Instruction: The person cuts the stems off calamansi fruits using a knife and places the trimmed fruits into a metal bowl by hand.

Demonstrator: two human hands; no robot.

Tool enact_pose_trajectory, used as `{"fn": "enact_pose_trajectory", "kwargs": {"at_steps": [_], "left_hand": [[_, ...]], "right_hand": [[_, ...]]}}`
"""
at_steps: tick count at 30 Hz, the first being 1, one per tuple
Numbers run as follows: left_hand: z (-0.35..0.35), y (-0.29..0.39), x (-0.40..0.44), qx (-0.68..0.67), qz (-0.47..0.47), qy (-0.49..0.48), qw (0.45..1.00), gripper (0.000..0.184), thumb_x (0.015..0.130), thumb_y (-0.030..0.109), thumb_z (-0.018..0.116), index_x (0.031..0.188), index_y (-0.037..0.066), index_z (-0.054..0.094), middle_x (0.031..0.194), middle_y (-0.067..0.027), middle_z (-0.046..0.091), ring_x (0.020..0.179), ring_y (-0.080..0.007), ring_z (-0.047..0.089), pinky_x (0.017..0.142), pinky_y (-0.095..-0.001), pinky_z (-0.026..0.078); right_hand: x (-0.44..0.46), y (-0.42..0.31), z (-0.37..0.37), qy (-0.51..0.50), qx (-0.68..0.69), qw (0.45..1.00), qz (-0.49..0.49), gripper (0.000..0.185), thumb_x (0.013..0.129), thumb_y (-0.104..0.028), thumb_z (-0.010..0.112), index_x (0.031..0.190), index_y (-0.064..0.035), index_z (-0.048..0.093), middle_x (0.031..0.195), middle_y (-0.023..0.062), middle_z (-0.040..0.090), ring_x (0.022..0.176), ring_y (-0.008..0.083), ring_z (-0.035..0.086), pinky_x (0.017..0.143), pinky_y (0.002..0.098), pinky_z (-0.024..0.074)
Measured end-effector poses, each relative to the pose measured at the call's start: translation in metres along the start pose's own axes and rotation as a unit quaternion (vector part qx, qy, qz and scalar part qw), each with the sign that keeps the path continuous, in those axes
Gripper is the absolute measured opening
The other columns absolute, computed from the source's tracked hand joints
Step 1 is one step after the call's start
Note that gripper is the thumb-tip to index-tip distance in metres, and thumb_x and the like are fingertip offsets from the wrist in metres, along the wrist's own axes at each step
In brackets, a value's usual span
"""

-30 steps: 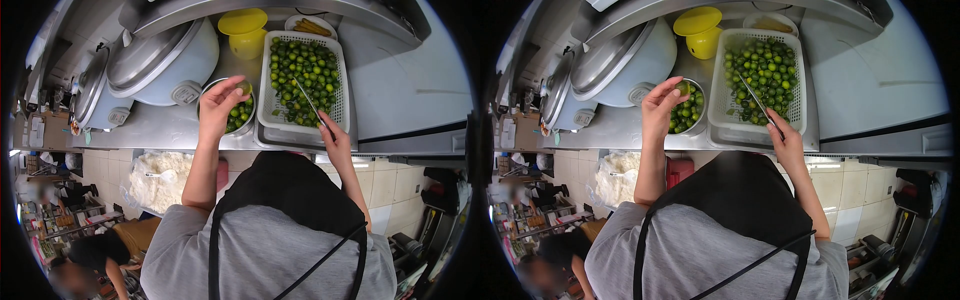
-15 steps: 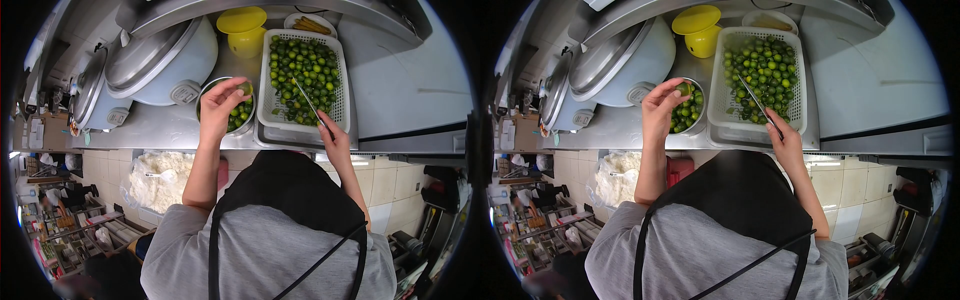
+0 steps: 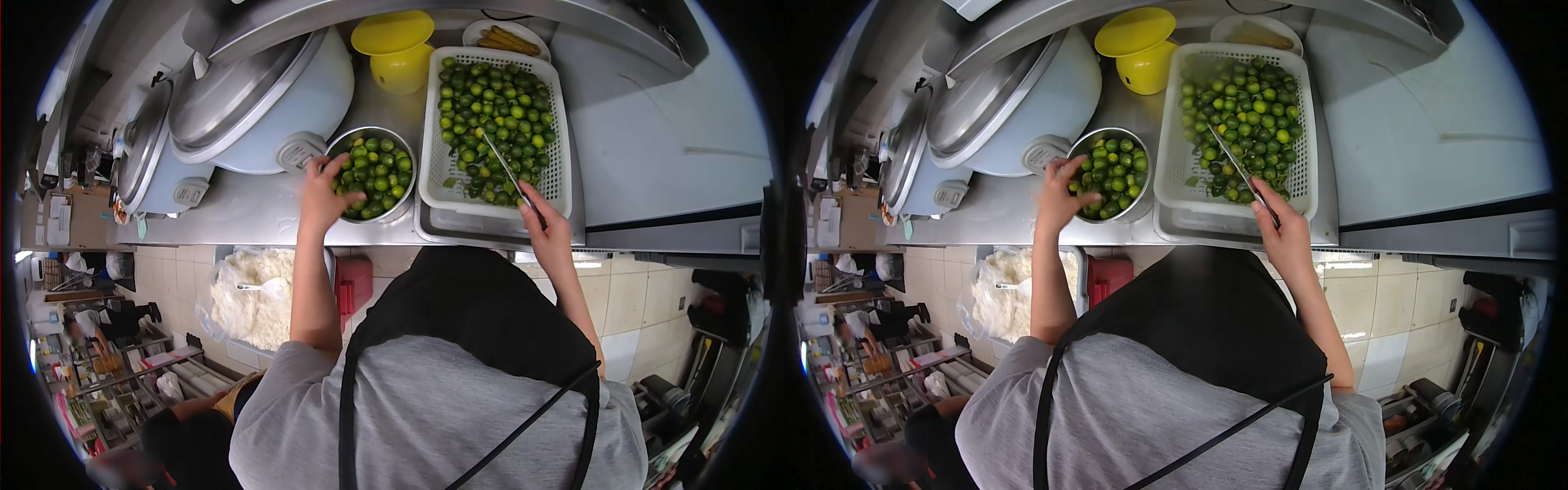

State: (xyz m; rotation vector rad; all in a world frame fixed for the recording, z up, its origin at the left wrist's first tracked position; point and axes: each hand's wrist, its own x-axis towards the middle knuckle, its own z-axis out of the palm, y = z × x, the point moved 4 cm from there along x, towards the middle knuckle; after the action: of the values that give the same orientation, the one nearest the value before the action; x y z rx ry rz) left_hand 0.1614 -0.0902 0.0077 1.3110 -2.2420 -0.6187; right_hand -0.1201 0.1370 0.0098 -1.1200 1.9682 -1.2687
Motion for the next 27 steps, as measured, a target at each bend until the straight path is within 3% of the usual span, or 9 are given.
{"fn": "enact_pose_trajectory", "kwargs": {"at_steps": [2,3,13,16,18,19,22,26,27], "left_hand": [[0.011,0.009,-0.011,0.010,0.044,-0.071,0.996,0.068,0.051,0.007,0.080,0.115,0.012,0.058,0.112,-0.0170,0.047,0.102,-0.0322,0.051,0.087,-0.0382,0.044],[0.015,0.013,-0.012,0.000,-0.003,-0.100,0.995,0.067,0.051,0.005,0.079,0.115,0.013,0.059,0.116,-0.0170,0.044,0.103,-0.0324,0.051,0.088,-0.0382,0.044],[0.035,0.010,0.032,0.051,0.012,-0.036,0.998,0.052,0.054,0.004,0.076,0.104,0.011,0.065,0.105,-0.0141,0.054,0.095,-0.0321,0.055,0.081,-0.0394,0.046],[0.024,0.032,0.033,0.125,0.051,-0.086,0.987,0.044,0.058,0.006,0.075,0.101,0.011,0.066,0.102,-0.0117,0.058,0.092,-0.0318,0.056,0.081,-0.0393,0.046],[0.013,0.055,0.032,0.195,0.057,-0.049,0.978,0.038,0.060,0.009,0.074,0.097,0.012,0.067,0.096,-0.0100,0.062,0.088,-0.0312,0.057,0.080,-0.0394,0.047],[0.017,0.063,0.036,0.177,0.155,-0.013,0.972,0.033,0.062,0.010,0.073,0.094,0.011,0.067,0.090,-0.0113,0.063,0.087,-0.0302,0.057,0.079,-0.0399,0.047],[0.059,0.098,0.041,0.098,0.208,-0.020,0.973,0.031,0.062,0.013,0.073,0.092,0.007,0.067,0.089,-0.0138,0.064,0.090,-0.0340,0.056,0.081,-0.0412,0.045],[0.144,0.133,0.047,0.133,0.158,-0.164,0.965,0.018,0.073,0.013,0.064,0.087,0.003,0.062,0.080,-0.0173,0.063,0.082,-0.0330,0.060,0.073,-0.0427,0.048],[0.164,0.130,0.050,0.133,0.160,-0.163,0.964,0.018,0.073,0.013,0.064,0.087,0.003,0.062,0.080,-0.0173,0.063,0.082,-0.0330,0.060,0.073,-0.0427,0.048]], "right_hand": [[0.001,-0.001,-0.002,0.000,-0.004,1.000,0.008,0.032,0.089,-0.016,0.054,0.120,-0.0070,0.054,0.111,0.0134,0.061,0.097,0.0206,0.060,0.082,0.0274,0.0447],[0.001,-0.001,-0.002,-0.007,-0.008,1.000,0.026,0.032,0.089,-0.016,0.054,0.120,-0.0070,0.054,0.110,0.0134,0.061,0.096,0.0202,0.060,0.082,0.0273,0.0447],[0.004,-0.003,0.005,-0.001,0.000,1.000,-0.011,0.031,0.089,-0.017,0.054,0.118,-0.0071,0.054,0.112,0.0141,0.060,0.101,0.0209,0.060,0.082,0.0275,0.0446],[0.001,0.002,0.000,0.007,0.002,1.000,-0.024,0.031,0.089,-0.017,0.054,0.119,-0.0077,0.055,0.110,0.0140,0.061,0.097,0.0198,0.061,0.081,0.0268,0.0447],[-0.002,0.003,-0.006,0.025,-0.002,0.999,-0.033,0.031,0.089,-0.017,0.054,0.119,-0.0079,0.055,0.109,0.0140,0.061,0.096,0.0192,0.061,0.080,0.0266,0.0448],[-0.003,0.002,-0.009,0.037,-0.004,0.998,-0.046,0.032,0.089,-0.017,0.053,0.119,-0.0081,0.055,0.109,0.0140,0.062,0.095,0.0185,0.061,0.080,0.0264,0.0448],[-0.006,0.005,-0.015,0.023,0.001,0.999,0.030,0.031,0.089,-0.017,0.053,0.119,-0.0083,0.055,0.109,0.0135,0.062,0.093,0.0177,0.061,0.079,0.0261,0.0448],[-0.008,0.003,-0.017,0.037,0.007,0.999,0.008,0.031,0.089,-0.017,0.053,0.119,-0.0081,0.055,0.110,0.0130,0.061,0.095,0.0177,0.061,0.080,0.0259,0.0444],[-0.008,0.001,-0.017,0.042,0.011,0.999,-0.011,0.031,0.089,-0.016,0.053,0.119,-0.0078,0.055,0.110,0.0129,0.061,0.096,0.0179,0.060,0.081,0.0259,0.0441]]}}
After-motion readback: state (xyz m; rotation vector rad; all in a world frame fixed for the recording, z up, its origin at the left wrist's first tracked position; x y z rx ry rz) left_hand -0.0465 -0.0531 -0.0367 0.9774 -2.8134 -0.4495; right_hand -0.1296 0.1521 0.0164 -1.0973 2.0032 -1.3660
